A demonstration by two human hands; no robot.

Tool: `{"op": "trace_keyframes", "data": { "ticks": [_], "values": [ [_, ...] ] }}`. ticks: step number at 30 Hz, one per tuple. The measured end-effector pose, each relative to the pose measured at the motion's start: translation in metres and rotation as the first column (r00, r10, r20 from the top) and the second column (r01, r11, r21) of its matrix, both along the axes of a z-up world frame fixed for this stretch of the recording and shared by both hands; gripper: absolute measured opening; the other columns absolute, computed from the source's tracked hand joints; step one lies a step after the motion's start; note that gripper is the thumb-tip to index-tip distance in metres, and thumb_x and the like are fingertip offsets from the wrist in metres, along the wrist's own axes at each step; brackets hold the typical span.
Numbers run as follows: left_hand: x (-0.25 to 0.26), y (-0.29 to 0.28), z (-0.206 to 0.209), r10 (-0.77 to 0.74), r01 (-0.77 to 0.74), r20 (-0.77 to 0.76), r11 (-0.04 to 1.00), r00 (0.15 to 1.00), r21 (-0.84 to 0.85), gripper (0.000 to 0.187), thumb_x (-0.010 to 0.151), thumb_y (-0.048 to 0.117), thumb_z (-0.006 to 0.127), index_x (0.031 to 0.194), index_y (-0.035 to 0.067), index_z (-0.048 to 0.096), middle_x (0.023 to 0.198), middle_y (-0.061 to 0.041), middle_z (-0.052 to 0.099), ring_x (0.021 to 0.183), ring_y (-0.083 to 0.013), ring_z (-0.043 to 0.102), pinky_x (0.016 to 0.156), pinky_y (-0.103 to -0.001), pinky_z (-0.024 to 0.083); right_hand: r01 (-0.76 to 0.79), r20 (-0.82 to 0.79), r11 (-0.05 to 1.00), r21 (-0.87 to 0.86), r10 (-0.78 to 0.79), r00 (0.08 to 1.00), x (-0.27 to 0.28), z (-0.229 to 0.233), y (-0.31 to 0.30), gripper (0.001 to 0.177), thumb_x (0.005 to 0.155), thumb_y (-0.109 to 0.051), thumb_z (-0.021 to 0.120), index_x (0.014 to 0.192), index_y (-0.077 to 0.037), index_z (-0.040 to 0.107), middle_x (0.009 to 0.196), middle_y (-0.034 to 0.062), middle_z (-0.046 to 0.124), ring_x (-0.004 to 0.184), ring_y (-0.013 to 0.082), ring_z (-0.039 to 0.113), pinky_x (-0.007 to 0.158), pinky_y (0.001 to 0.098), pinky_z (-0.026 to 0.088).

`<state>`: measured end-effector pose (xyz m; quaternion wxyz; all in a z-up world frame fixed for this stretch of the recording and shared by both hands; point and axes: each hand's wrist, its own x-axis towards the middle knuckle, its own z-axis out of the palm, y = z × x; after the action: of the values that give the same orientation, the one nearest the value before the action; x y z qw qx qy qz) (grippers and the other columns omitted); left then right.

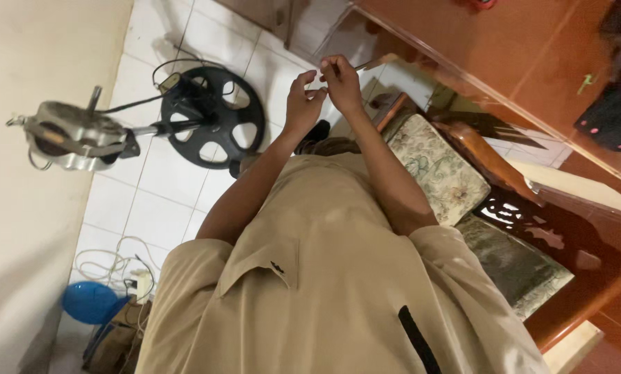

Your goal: The person reassembles an electric fan by attaching the motor housing to the fan base and securing it with a screwdriver. They then attach the fan blade to the motor shaft and tighten it.

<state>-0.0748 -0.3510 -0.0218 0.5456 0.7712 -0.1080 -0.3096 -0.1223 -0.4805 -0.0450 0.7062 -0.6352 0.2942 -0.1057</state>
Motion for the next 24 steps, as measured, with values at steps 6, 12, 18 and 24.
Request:
{"op": "trace_keyframes", "data": {
  "ticks": [6,12,18,24],
  "values": [
    [0.000,-0.098,-0.009,-0.152,0.164,0.183,0.985,0.971,-0.049,0.051,0.094,0.010,0.071,0.140,0.001,0.052,0.138,-0.018,0.058,0.106,-0.0242,0.073,0.090,-0.033,0.060,0.247,0.098,0.956,-0.157,-0.234,0.967,-0.023,0.036,-0.070,0.024,0.108,-0.026,0.062,0.107,-0.003,0.064,0.092,0.0041,0.066,0.081,0.0127,0.064,0.073,0.0270,0.054],
    [0.005,-0.162,-0.001,-0.227,0.255,0.241,0.962,0.944,-0.093,0.057,0.098,0.008,0.069,0.149,0.003,0.045,0.141,-0.019,0.056,0.122,-0.0269,0.067,0.100,-0.036,0.061,0.289,0.108,0.707,-0.646,-0.290,0.951,-0.046,0.052,-0.137,0.014,0.106,-0.017,0.065,0.112,-0.004,0.066,0.107,0.0124,0.062,0.098,0.0286,0.064,0.081,0.0372,0.052],
    [0.010,-0.197,0.003,-0.244,0.243,0.036,0.969,0.969,0.036,0.064,0.094,0.015,0.068,0.148,0.005,0.037,0.143,-0.020,0.045,0.122,-0.0272,0.059,0.086,-0.037,0.061,0.154,0.010,0.520,-0.840,-0.269,0.963,-0.044,0.057,-0.198,0.022,0.100,-0.004,0.065,0.121,-0.009,0.067,0.125,0.0167,0.056,0.120,0.0380,0.052,0.101,0.0487,0.047],
    [0.020,-0.199,-0.033,-0.196,0.195,0.245,0.980,0.949,0.032,0.066,0.092,0.013,0.076,0.148,0.001,0.043,0.133,-0.020,0.058,0.120,-0.0268,0.062,0.092,-0.034,0.057,-0.056,-0.143,0.309,-0.949,-0.264,0.954,-0.030,0.030,-0.228,0.054,0.085,-0.003,0.069,0.138,-0.012,0.061,0.144,0.0262,0.050,0.135,0.0479,0.038,0.109,0.0629,0.023]
  ]
}}
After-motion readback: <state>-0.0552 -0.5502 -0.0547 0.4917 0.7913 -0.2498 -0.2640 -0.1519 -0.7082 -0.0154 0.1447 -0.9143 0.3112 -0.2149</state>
